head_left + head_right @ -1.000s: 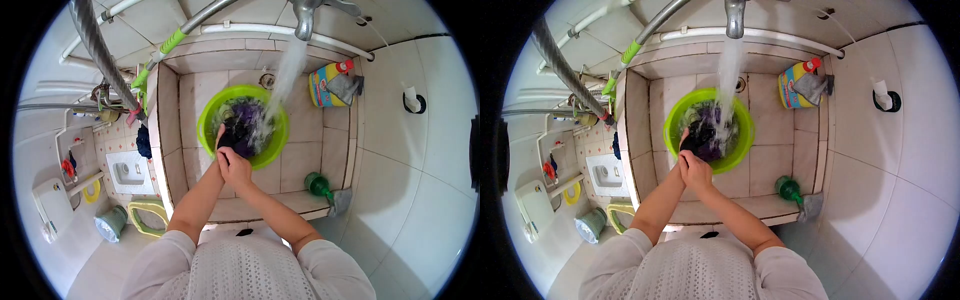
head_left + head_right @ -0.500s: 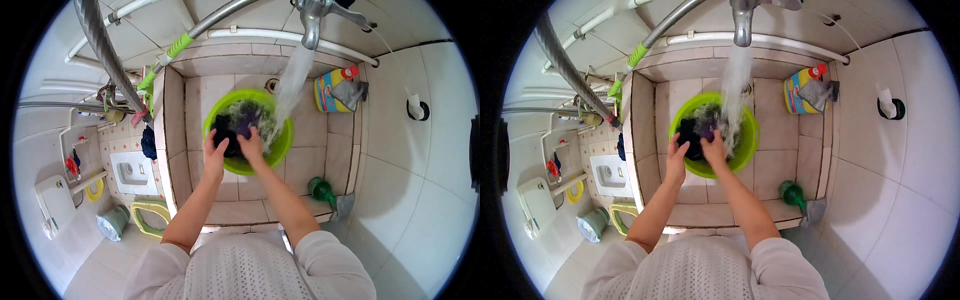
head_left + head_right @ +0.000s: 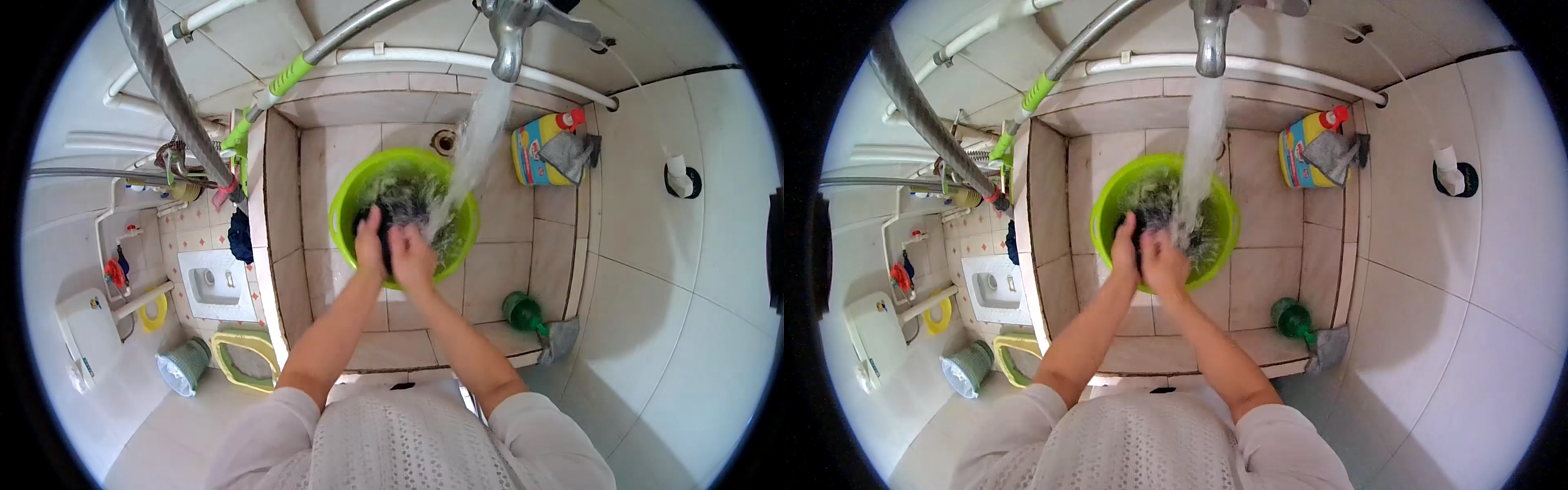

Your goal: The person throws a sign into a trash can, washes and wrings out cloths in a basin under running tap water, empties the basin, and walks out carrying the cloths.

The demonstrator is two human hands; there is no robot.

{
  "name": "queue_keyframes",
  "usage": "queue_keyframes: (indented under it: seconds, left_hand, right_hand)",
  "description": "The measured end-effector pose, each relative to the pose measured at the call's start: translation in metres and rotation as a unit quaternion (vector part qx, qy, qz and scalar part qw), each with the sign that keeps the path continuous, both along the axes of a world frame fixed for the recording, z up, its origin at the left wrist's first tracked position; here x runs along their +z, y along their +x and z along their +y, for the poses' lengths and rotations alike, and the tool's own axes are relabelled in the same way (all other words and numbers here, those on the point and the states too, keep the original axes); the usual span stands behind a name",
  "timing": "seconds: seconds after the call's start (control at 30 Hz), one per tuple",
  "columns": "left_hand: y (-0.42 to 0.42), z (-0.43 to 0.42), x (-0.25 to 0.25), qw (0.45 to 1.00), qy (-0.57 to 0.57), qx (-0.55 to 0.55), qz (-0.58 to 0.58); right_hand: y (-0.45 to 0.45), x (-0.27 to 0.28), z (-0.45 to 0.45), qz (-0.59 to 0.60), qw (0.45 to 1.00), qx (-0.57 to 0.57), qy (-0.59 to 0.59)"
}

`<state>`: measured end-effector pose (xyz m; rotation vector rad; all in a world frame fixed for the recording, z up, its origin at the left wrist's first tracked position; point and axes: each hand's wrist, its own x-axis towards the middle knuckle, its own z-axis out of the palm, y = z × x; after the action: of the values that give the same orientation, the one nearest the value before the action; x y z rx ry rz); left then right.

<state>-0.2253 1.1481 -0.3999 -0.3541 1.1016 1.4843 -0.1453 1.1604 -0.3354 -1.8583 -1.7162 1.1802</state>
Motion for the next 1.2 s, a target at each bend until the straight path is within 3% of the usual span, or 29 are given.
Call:
queue_keyframes:
  seconds: [0.03,0.1,0.17,0.2,0.23,0.27,0.37,0.4,0.5,0.53,0.57,0.6,0.63,0.67,0.7,0.73,0.8,0.83,0.87,0.9,0.93,0.97,1.03,1.07,1.1,1.13,1.2]
  left_hand:
    - [-0.006,-0.004,0.006,0.994,0.039,-0.043,-0.097]
    - [-0.014,-0.004,0.019,0.943,0.121,-0.126,-0.282]
    - [0.001,-0.021,0.012,0.992,0.033,-0.061,-0.109]
    - [0.0,-0.028,0.019,0.983,-0.01,-0.07,-0.168]
    - [0.0,-0.03,0.035,0.986,0.031,-0.074,-0.146]
    - [-0.001,-0.035,0.045,0.991,0.028,-0.087,-0.094]
    - [-0.022,-0.044,0.041,0.992,0.057,-0.109,0.021]
    - [-0.027,-0.045,0.039,0.99,0.072,-0.113,0.054]
    - [-0.028,-0.033,0.053,0.98,-0.061,-0.096,0.161]
    - [-0.028,-0.025,0.066,0.985,-0.038,-0.119,0.122]
    - [-0.029,-0.017,0.08,0.986,-0.016,-0.141,0.083]
    - [-0.031,-0.011,0.086,0.986,0.004,-0.162,0.043]
    - [-0.041,-0.003,0.076,0.957,0.128,-0.194,-0.173]
    - [-0.057,0.005,0.058,0.868,0.243,-0.213,-0.378]
    - [-0.054,0.015,0.08,0.934,0.088,-0.194,-0.286]
    - [-0.05,0.024,0.101,0.962,-0.077,-0.185,-0.186]
    - [-0.029,-0.003,0.003,0.974,0.118,-0.122,-0.148]
    - [-0.014,-0.003,0.019,0.984,0.086,-0.082,-0.131]
    - [0.001,-0.002,0.036,0.991,0.055,-0.043,-0.111]
    - [0.005,-0.002,0.055,0.987,-0.099,-0.116,-0.055]
    - [0.014,-0.007,0.059,0.987,-0.08,-0.102,-0.093]
    - [0.021,-0.007,0.06,0.986,-0.059,-0.09,-0.13]
    - [0.011,0.0,0.045,0.997,-0.01,-0.045,-0.066]
    - [-0.009,-0.001,0.022,0.988,0.043,-0.09,-0.117]
    - [-0.022,0.003,0.025,0.972,0.095,-0.136,-0.167]
    - [-0.012,0.01,0.028,0.991,-0.033,-0.115,-0.063]
    - [-0.016,0.006,0.04,0.986,-0.029,-0.155,-0.053]
  right_hand:
    - [-0.004,0.009,-0.023,0.088,0.995,0.04,0.026]
    - [-0.007,0.011,-0.026,0.07,0.979,0.129,0.143]
    - [-0.002,-0.01,0.008,-0.044,0.995,0.082,0.043]
    - [0.004,-0.018,0.032,-0.043,0.998,0.042,0.014]
    - [0.015,-0.041,0.052,-0.131,0.989,0.067,-0.018]
    - [0.028,-0.035,0.063,-0.041,0.999,0.03,-0.003]
    - [0.04,-0.053,0.071,-0.121,0.992,0.03,-0.005]
    - [0.049,-0.079,0.059,-0.061,0.99,0.017,0.125]
    - [0.038,-0.089,0.04,-0.097,0.985,0.005,-0.142]
    - [0.028,-0.09,0.03,-0.174,0.974,0.138,-0.037]
    - [0.018,-0.091,0.016,-0.085,0.994,0.055,-0.036]
    - [-0.003,-0.047,0.009,0.005,0.999,-0.028,-0.036]
    - [-0.015,-0.017,-0.002,0.067,0.997,-0.025,0.009]
    - [-0.024,0.018,-0.013,0.194,0.981,0.005,-0.029]
    - [-0.034,0.037,-0.029,0.218,0.973,0.059,0.04]
    - [-0.037,0.047,-0.035,0.214,0.969,0.103,0.07]
    - [-0.04,0.043,-0.025,0.187,0.958,0.141,0.167]
    - [-0.035,0.016,-0.003,0.243,0.942,0.092,0.212]
    - [-0.024,-0.005,0.021,0.182,0.978,-0.001,0.098]
    - [-0.011,-0.026,0.045,0.058,0.988,-0.05,0.136]
    - [0.008,-0.05,0.061,-0.003,0.989,-0.104,-0.101]
    - [0.008,-0.044,0.057,0.03,0.994,-0.095,-0.043]
    - [0.002,-0.022,0.028,0.093,0.991,-0.07,0.069]
    - [-0.004,-0.037,0.003,0.13,0.983,-0.037,0.125]
    - [-0.014,-0.019,-0.018,0.169,0.982,0.025,0.079]
    - [-0.01,-0.025,-0.018,0.179,0.984,0.004,0.009]
    - [-0.005,-0.018,-0.01,0.158,0.985,0.021,-0.067]
